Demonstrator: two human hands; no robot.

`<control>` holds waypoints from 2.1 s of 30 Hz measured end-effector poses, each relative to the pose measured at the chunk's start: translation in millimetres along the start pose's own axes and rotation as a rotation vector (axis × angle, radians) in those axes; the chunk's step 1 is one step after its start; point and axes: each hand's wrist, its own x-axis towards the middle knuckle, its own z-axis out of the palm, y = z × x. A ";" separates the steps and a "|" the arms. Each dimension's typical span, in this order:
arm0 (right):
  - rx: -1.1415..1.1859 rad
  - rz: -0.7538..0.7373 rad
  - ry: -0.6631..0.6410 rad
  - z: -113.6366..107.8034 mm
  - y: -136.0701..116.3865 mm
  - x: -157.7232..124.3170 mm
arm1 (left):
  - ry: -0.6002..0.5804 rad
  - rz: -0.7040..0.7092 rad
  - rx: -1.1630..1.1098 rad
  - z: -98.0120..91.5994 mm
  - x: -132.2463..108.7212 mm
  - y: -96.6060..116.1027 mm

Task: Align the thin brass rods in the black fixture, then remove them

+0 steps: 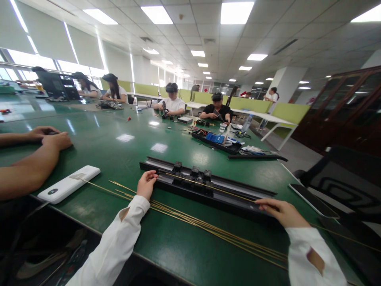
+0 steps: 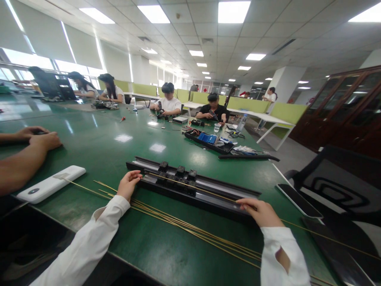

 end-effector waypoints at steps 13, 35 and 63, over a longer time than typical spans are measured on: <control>-0.260 -0.402 0.462 54.3 -58.9 13.7 | -0.012 0.023 0.040 3.7 -3.8 -3.1; -0.158 -0.501 0.565 86.9 -78.3 24.5 | -0.007 0.042 0.070 9.5 -9.2 -2.8; -0.116 -0.529 0.557 84.6 -78.1 24.5 | -0.027 0.027 0.035 4.5 -6.5 -1.0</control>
